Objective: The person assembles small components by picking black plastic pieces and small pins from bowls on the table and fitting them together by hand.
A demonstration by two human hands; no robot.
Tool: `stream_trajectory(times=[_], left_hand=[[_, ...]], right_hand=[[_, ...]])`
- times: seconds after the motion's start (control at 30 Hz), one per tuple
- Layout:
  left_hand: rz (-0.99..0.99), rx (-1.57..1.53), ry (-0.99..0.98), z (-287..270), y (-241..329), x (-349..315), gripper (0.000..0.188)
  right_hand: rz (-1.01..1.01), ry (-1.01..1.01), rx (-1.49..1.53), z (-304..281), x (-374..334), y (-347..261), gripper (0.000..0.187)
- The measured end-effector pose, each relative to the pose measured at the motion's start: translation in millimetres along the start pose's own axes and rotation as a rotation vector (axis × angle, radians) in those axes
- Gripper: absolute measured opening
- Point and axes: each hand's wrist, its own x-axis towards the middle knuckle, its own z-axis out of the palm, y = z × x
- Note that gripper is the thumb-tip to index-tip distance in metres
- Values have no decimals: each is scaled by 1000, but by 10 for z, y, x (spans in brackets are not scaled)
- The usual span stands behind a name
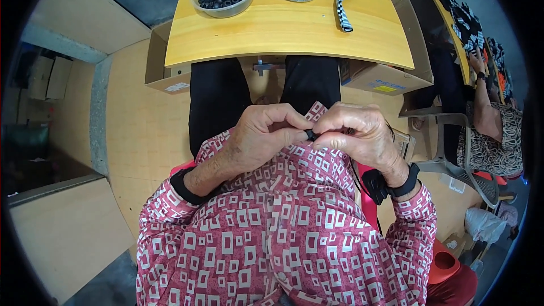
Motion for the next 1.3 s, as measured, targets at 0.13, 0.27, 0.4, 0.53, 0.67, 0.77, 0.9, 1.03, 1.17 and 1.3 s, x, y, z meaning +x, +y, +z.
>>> stream_trajectory(times=[0.13,0.27,0.4,0.53,0.67,0.77,0.9,1.03,1.17,1.3], left_hand=[[-62,-108,-59,-78,-32,-7,36],[-195,-175,-98,-286,-94,-149,53],[-258,-136,-140,-455,-254,-305,51],[-257,-94,-182,-550,-438,-422,49],[-230,-124,-203,-626,-548,-508,47],[-252,-134,-181,-669,-569,-561,47],[-278,-163,-146,-681,-564,-580,47],[-245,-110,-157,-666,-563,-587,47],[-274,-68,-184,-679,-610,-596,47],[-330,-66,-197,-671,-596,-597,48]], right_hand=[[1,-50,-59,89,14,32,32],[-200,-96,-192,367,85,221,33],[-297,-119,-268,656,86,332,31],[-313,-190,-309,849,102,397,27],[-390,-167,-379,1027,78,478,25],[-387,-167,-382,1086,125,471,26],[-322,-122,-455,1146,85,387,30],[-241,-143,-451,1170,48,351,34],[-320,-191,-578,1206,19,427,30],[-355,-208,-541,1215,5,532,27]])
